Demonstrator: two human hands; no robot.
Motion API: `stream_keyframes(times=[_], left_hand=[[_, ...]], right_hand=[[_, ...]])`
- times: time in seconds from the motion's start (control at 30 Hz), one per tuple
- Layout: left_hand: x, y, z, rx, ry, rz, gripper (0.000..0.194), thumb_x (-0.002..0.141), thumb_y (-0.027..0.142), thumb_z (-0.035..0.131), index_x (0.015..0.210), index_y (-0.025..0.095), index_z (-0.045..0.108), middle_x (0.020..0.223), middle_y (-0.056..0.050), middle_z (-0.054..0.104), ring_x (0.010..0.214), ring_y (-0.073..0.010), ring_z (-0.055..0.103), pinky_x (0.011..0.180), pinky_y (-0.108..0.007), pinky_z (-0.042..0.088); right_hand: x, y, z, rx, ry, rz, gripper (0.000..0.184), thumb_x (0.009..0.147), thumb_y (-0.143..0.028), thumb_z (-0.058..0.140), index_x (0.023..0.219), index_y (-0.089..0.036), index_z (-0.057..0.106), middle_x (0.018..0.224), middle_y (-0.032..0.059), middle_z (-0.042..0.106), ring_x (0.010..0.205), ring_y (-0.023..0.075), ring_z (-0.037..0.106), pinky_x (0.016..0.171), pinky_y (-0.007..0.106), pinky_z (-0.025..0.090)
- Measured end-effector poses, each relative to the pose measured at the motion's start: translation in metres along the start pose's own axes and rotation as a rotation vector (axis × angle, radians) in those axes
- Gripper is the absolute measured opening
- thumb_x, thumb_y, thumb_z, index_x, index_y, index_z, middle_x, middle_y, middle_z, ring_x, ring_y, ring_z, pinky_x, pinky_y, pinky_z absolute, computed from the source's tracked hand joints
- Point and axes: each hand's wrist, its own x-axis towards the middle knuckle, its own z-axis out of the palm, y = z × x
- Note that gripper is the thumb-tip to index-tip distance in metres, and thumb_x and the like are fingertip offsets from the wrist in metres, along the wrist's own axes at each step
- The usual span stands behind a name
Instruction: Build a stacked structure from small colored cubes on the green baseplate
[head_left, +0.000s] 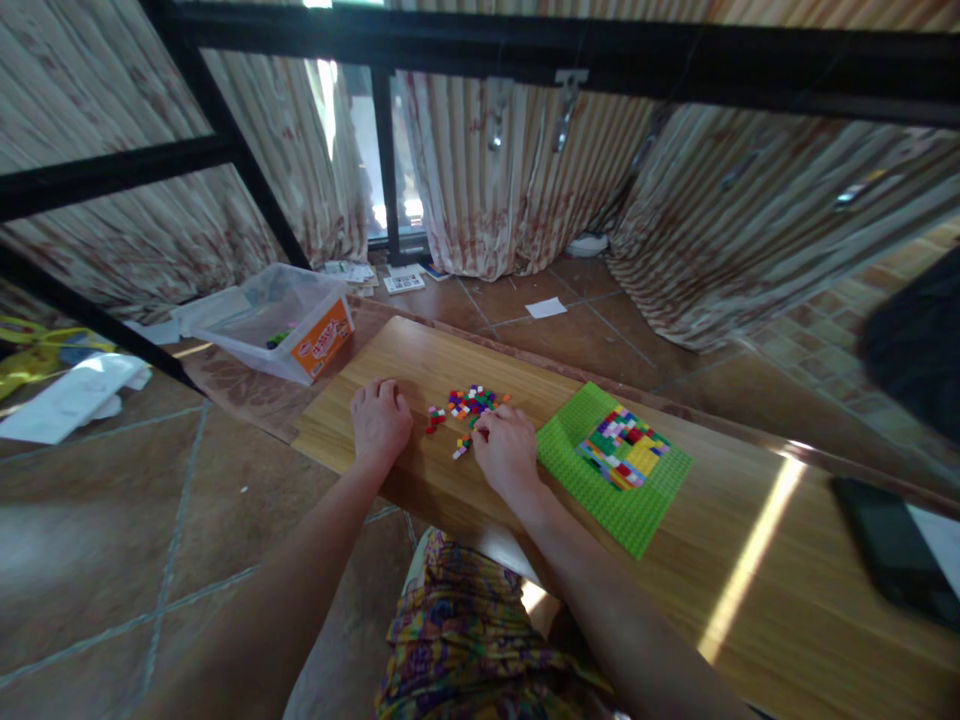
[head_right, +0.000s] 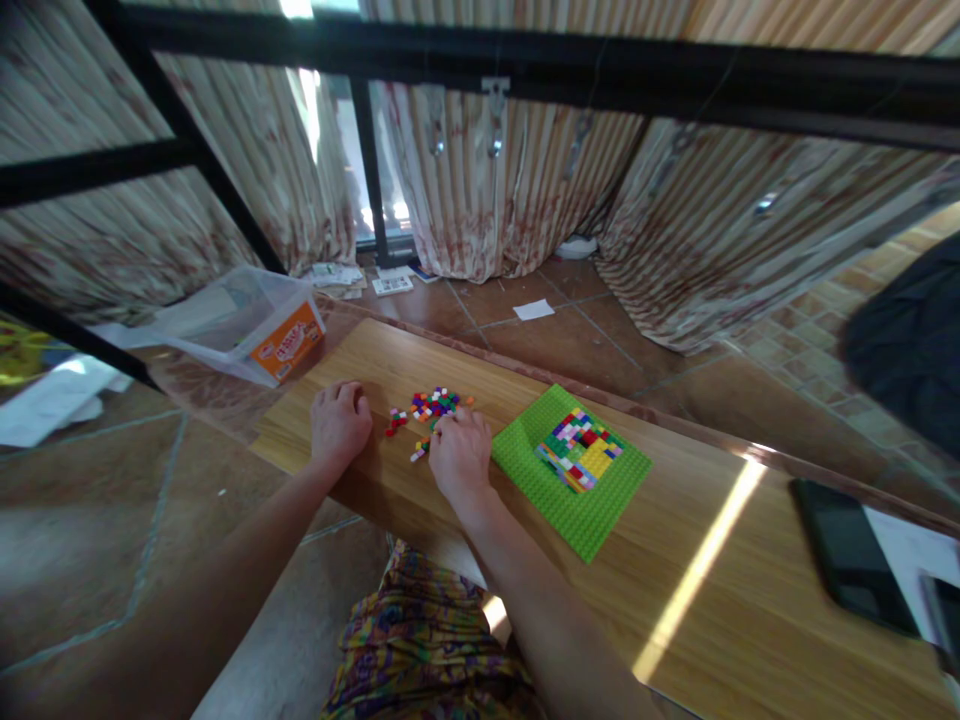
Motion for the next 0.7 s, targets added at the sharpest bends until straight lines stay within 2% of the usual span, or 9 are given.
stream_keyframes(times=[0.17,0.33,0.53,0.63,0.7], left_hand=[[0.001,0.000,0.000,0.002,0.002,0.002,0.039,0.092,0.025,0.041,0.119,0.013,0.065,0.126,-0.016,0.064,0.118,-0.0324,0.055,0.105,-0.048,0.042],[0.002,-0.002,0.000,-0.010,0.014,0.005,0.039,0.092,0.028,0.040,0.116,0.014,0.066,0.126,-0.017,0.064,0.118,-0.0330,0.056,0.104,-0.049,0.042],[0.005,-0.004,0.000,-0.012,0.027,0.035,0.040,0.090,0.030,0.040,0.116,0.014,0.066,0.124,-0.017,0.065,0.117,-0.0335,0.057,0.106,-0.049,0.041],[0.005,-0.003,0.000,-0.012,0.016,0.032,0.042,0.090,0.030,0.039,0.117,0.013,0.066,0.124,-0.018,0.065,0.119,-0.0338,0.057,0.106,-0.049,0.041],[0.005,-0.003,-0.001,-0.019,0.007,0.023,0.042,0.090,0.030,0.039,0.118,0.012,0.065,0.126,-0.019,0.064,0.121,-0.0338,0.056,0.108,-0.050,0.040]], right_hand=[[-0.019,0.011,-0.021,0.244,0.147,0.004,0.016,0.090,-0.022,0.061,0.085,-0.023,0.077,0.090,0.0056,0.070,0.091,0.0213,0.061,0.086,0.033,0.045],[-0.059,0.042,-0.059,0.445,0.302,0.049,0.019,0.093,-0.032,0.060,0.091,-0.025,0.078,0.091,0.0052,0.073,0.086,0.0208,0.066,0.084,0.035,0.050],[-0.092,0.111,-0.093,0.320,0.533,0.282,0.027,0.089,-0.045,0.061,0.090,-0.024,0.078,0.096,0.0078,0.073,0.090,0.0241,0.067,0.084,0.040,0.051],[-0.094,0.140,-0.100,0.234,0.580,0.387,0.034,0.089,-0.049,0.059,0.091,-0.022,0.078,0.095,0.0087,0.073,0.083,0.0239,0.066,0.078,0.039,0.050],[-0.091,0.152,-0.100,0.226,0.579,0.408,0.036,0.088,-0.050,0.058,0.092,-0.021,0.078,0.094,0.0090,0.072,0.082,0.0238,0.066,0.077,0.039,0.050]])
